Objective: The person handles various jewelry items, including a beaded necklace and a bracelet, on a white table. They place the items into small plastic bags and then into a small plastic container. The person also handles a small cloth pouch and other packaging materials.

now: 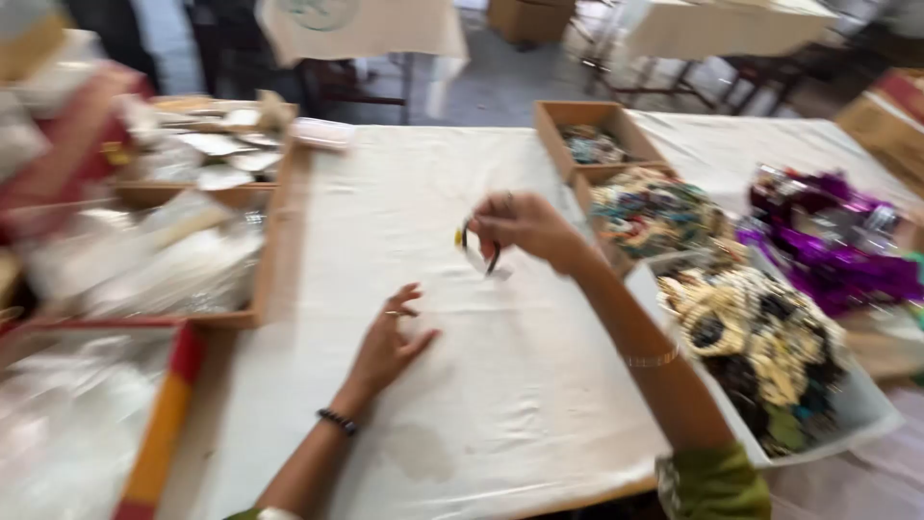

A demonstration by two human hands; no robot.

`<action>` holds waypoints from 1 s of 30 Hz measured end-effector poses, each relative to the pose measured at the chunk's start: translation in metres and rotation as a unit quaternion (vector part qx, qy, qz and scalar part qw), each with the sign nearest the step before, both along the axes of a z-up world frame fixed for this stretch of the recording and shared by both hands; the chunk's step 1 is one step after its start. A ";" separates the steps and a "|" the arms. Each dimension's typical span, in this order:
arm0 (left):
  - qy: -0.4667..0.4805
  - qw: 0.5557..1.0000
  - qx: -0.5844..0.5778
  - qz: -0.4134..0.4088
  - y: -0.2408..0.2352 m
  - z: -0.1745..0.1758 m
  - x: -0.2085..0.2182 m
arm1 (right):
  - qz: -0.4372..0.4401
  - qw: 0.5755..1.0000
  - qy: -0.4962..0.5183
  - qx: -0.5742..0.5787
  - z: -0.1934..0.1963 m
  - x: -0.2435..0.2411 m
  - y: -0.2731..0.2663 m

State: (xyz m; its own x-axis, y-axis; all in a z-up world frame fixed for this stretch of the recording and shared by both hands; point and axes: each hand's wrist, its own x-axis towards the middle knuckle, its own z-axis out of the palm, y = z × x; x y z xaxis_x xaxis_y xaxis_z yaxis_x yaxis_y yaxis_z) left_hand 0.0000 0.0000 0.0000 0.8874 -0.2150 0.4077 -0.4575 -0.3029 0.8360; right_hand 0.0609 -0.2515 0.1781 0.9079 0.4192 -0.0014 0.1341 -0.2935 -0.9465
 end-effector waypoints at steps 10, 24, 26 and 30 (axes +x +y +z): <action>-0.024 0.996 0.088 -0.003 0.011 -0.016 0.007 | -0.187 0.968 0.028 0.163 -0.202 -0.004 -0.005; 0.217 0.924 -0.309 0.062 0.050 -0.007 0.019 | -0.171 0.897 0.154 0.377 -0.204 -0.001 -0.065; 0.287 0.853 -0.436 -0.015 0.049 -0.006 0.017 | -0.169 0.898 0.151 0.377 -0.203 -0.002 -0.063; 0.348 0.664 -0.627 -0.213 0.046 -0.019 0.016 | -0.157 0.906 0.141 0.367 -0.189 -0.011 -0.052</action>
State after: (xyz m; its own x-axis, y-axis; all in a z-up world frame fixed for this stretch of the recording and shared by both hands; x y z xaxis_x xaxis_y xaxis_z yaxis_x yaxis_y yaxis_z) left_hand 0.0165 0.0458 -0.0193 0.9225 -0.3850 0.0265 0.3500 0.8637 0.3626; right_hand 0.0497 -0.3031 -0.0107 0.9896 0.1219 -0.0765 -0.1236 0.4471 -0.8859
